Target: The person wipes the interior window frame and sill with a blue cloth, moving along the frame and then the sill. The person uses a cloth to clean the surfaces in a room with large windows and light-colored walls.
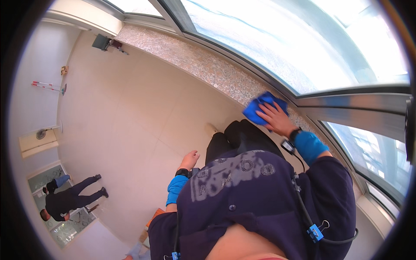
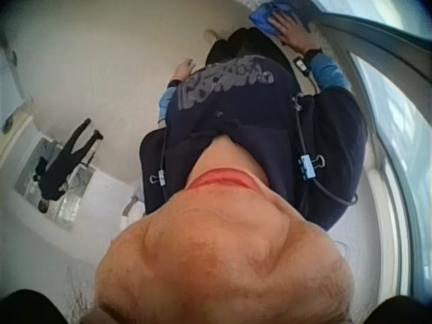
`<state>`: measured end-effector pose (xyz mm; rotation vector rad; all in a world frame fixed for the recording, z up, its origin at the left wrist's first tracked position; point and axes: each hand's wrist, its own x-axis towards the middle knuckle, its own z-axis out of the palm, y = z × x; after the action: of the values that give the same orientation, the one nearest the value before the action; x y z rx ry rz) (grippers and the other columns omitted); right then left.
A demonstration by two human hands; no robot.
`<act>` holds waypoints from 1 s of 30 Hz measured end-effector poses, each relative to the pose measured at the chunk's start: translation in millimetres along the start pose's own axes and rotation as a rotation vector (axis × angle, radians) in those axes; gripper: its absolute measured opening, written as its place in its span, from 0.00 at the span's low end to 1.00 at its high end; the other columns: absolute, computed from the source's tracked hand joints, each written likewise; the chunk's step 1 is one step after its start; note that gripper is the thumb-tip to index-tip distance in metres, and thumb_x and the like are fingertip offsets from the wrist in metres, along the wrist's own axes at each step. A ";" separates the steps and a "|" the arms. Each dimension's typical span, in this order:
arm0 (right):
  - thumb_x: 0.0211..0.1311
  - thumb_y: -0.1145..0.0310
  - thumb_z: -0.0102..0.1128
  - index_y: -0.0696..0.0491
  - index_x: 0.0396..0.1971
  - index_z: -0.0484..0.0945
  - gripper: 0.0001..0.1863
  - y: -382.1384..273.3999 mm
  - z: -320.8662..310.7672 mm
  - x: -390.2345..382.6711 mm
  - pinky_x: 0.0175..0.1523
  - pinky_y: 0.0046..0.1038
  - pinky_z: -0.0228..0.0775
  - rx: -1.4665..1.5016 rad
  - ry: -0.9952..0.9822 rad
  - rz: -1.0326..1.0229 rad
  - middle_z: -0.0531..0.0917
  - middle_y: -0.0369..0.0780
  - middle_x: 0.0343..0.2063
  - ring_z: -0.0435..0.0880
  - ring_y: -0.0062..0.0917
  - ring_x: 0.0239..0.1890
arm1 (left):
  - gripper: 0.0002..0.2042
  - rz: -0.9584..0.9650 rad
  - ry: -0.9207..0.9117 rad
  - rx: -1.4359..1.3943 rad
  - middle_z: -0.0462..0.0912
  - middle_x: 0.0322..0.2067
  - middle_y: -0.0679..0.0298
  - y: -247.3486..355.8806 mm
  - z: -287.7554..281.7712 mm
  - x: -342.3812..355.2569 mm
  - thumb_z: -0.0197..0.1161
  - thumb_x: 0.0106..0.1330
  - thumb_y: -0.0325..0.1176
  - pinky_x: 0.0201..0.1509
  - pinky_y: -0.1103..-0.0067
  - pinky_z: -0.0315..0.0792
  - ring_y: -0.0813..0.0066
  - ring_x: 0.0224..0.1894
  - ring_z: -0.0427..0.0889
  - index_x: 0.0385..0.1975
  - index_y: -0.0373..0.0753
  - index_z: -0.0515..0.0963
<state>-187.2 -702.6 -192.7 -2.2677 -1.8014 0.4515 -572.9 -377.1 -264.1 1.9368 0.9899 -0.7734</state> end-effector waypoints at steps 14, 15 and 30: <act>0.64 0.55 0.57 0.43 0.72 0.56 0.37 -17.7 -0.1 103.7 0.74 0.49 0.39 -0.055 0.058 0.084 0.55 0.43 0.72 0.53 0.40 0.74 | 0.24 -0.041 -0.014 -0.063 0.80 0.51 0.45 -51.6 1.6 0.7 0.58 0.66 0.46 0.59 0.66 0.72 0.51 0.55 0.79 0.57 0.37 0.74; 0.64 0.53 0.57 0.41 0.72 0.56 0.37 -19.8 0.8 132.7 0.75 0.49 0.40 -0.068 0.069 0.092 0.56 0.42 0.72 0.52 0.39 0.74 | 0.24 -0.068 -0.009 -0.065 0.80 0.51 0.45 -57.3 -1.5 1.5 0.58 0.66 0.46 0.59 0.66 0.72 0.51 0.55 0.79 0.57 0.37 0.74; 0.59 0.48 0.63 0.47 0.66 0.63 0.38 -36.8 -6.9 407.1 0.73 0.55 0.42 -0.072 0.108 0.168 0.51 0.43 0.74 0.46 0.44 0.75 | 0.24 -0.176 0.042 -0.146 0.81 0.50 0.47 -124.4 -54.8 -6.3 0.57 0.66 0.46 0.58 0.66 0.72 0.52 0.54 0.80 0.57 0.38 0.74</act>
<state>-134.2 -298.0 -217.2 -2.4531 -1.6078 0.2903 -673.4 -286.7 -279.9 1.7642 1.2206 -0.7385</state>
